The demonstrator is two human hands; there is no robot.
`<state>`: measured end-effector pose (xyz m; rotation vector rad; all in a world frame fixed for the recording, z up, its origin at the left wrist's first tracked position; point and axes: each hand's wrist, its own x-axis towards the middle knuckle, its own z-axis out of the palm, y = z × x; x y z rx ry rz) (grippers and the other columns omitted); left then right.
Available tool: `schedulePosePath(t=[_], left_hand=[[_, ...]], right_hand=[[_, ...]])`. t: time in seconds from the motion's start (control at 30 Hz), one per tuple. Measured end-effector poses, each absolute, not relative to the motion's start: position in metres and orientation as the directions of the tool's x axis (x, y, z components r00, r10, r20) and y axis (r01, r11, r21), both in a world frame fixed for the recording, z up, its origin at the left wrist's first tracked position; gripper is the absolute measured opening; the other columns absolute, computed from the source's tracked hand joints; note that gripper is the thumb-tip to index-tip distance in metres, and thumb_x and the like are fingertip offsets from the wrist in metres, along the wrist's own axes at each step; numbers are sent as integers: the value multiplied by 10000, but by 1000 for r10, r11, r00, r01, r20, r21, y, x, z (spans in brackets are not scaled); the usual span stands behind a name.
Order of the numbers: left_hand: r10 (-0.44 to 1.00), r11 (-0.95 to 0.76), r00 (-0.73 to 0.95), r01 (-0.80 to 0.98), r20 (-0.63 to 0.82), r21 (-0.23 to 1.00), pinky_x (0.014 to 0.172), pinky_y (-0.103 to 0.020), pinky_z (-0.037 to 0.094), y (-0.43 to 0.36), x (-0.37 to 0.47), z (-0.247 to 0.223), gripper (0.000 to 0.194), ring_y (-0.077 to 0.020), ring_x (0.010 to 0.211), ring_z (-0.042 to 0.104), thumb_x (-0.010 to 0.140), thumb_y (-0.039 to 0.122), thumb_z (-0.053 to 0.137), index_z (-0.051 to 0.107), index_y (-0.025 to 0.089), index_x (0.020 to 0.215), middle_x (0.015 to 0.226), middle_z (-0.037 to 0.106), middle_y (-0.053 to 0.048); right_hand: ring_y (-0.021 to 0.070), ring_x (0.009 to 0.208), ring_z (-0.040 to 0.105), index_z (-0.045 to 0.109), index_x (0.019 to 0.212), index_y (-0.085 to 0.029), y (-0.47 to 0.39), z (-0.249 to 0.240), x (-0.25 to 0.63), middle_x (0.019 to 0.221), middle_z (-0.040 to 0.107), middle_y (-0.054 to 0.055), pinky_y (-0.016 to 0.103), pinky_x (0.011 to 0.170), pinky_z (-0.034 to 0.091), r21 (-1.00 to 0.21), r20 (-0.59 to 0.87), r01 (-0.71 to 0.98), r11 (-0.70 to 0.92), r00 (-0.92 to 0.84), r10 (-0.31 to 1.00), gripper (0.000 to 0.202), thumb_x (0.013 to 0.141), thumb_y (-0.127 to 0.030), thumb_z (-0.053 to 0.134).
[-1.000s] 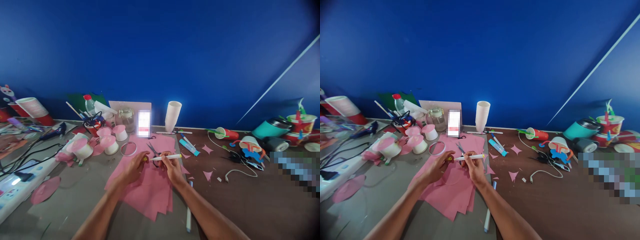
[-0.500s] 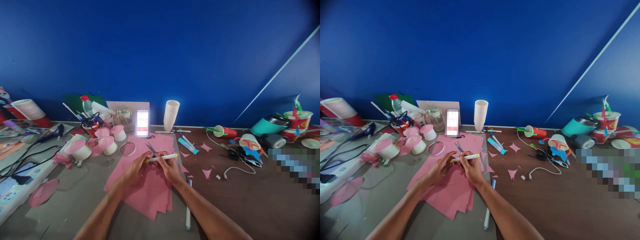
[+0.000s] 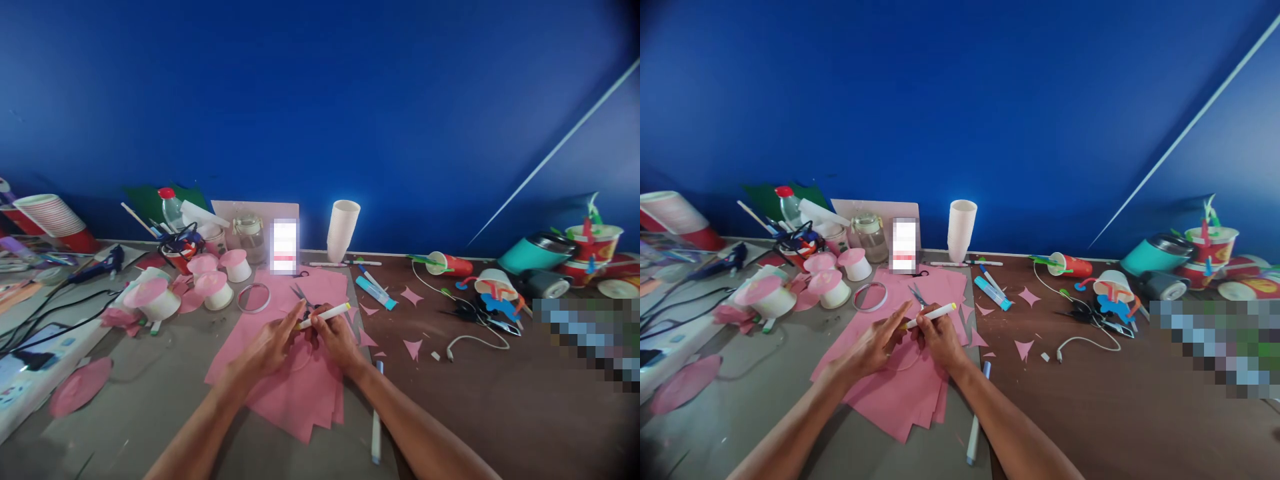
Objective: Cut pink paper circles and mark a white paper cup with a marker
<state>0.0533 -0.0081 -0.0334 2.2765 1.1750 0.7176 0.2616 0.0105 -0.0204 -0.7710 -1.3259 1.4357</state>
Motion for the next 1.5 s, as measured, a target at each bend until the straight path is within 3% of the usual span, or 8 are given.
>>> schedulePosePath(t=[0.27, 0.43, 0.6, 0.73, 1.0, 1.23, 1.37, 1.5], left_hand=[[755, -654, 462, 475, 466, 589, 710, -271, 590, -2, 57, -45, 773, -195, 746, 706, 1032, 152, 511, 386, 253, 1788, 926, 811, -53], [845, -526, 382, 461, 375, 715, 760, -306, 622, -1, 58, -39, 622, -222, 781, 760, 1072, 285, 538, 553, 284, 1695, 919, 838, -52], [924, -374, 228, 378, 306, 847, 864, -375, 662, -1, 55, -27, 623, -278, 935, 833, 1004, 391, 708, 632, 261, 1609, 1153, 883, -131], [949, -307, 178, 337, 260, 890, 741, -387, 643, -1, 56, -24, 572, -274, 793, 803, 948, 388, 755, 708, 228, 1496, 1075, 883, -135], [944, -320, 120, 562, 308, 763, 717, -337, 568, 4, 39, -8, 255, -239, 807, 732, 974, 401, 673, 796, 213, 1096, 949, 821, -102], [924, -341, 382, 791, 24, 508, 901, -437, 544, -3, 38, 2, 148, -313, 975, 714, 854, 289, 776, 779, 222, 986, 1029, 795, -103], [928, -307, 371, 824, -44, 476, 866, -425, 513, -4, 39, 0, 81, -316, 936, 708, 852, 217, 727, 766, 220, 924, 1012, 798, -123], [936, -302, 351, 753, 32, 584, 781, -399, 493, -1, 36, -5, 44, -283, 838, 681, 851, 237, 704, 737, 224, 878, 933, 782, -108]], right_hand=[[175, 429, 552, 548, 884, -299, 10, -30, 255, 555, 619, -60, 315, 459, 518, -944, 199, -316, 96, -310, 930, 568, 910, -819, 774], [173, 419, 532, 588, 858, -295, 11, -28, 255, 542, 604, -53, 309, 438, 461, -948, 173, -311, 73, -307, 936, 518, 896, -751, 831], [174, 444, 554, 645, 848, -275, 14, -26, 258, 561, 639, -25, 310, 442, 470, -923, 151, -383, 33, -282, 947, 552, 850, -783, 860], [148, 412, 527, 631, 831, -264, 17, -27, 261, 566, 660, -31, 294, 425, 446, -910, 118, -414, 6, -246, 962, 587, 817, -795, 883], [132, 435, 549, 677, 933, -228, 20, -22, 264, 560, 683, -38, 251, 451, 439, -908, 91, -418, 42, -98, 991, 591, 791, -754, 905], [128, 428, 525, 692, 890, -222, 19, -22, 262, 538, 674, -29, 244, 437, 403, -927, 85, -371, 56, -62, 994, 633, 753, -805, 897], [123, 432, 518, 702, 860, -219, 17, -24, 259, 558, 693, -14, 245, 436, 397, -928, 66, -371, 36, -70, 995, 657, 709, -824, 912], [128, 434, 524, 706, 851, -222, 17, -23, 259, 549, 684, -20, 252, 434, 401, -927, 64, -375, 34, -67, 996, 635, 712, -804, 919]])
